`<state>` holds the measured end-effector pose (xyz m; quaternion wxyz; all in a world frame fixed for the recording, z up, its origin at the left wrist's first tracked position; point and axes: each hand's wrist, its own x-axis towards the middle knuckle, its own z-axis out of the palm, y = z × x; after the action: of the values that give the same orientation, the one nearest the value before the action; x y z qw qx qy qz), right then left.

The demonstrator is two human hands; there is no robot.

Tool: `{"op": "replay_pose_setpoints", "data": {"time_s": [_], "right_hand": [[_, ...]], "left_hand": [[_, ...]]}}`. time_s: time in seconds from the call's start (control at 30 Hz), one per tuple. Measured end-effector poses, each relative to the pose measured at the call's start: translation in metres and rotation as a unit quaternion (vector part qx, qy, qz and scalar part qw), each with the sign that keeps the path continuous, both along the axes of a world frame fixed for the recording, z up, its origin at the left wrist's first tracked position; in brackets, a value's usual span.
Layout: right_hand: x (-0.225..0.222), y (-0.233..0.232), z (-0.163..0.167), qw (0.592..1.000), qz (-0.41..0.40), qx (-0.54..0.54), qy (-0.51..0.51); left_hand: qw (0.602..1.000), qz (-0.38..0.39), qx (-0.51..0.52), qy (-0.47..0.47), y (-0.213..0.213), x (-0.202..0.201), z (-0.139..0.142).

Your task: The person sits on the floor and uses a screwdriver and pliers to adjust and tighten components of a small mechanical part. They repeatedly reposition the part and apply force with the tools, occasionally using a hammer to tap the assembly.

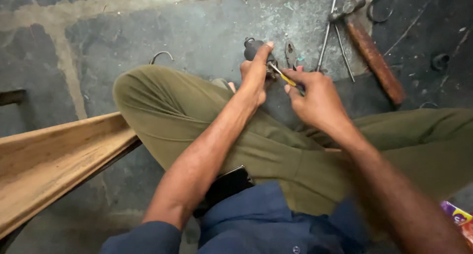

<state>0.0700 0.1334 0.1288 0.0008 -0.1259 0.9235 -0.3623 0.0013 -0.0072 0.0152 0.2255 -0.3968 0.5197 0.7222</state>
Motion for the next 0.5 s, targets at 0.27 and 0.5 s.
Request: {"op": "replay_pose_setpoints", "data": {"time_s": [0.27, 0.5], "right_hand": [[0.026, -0.014, -0.001, 0.937, 0.059, 0.343, -0.027], [0.044, 0.007, -0.052, 0.985, -0.097, 0.121, 0.080]], "left_hand": [[0.999, -0.019, -0.038, -0.007, -0.002, -0.003, -0.006], [0.978, 0.024, 0.208, -0.009, -0.008, 0.001, -0.031]]}}
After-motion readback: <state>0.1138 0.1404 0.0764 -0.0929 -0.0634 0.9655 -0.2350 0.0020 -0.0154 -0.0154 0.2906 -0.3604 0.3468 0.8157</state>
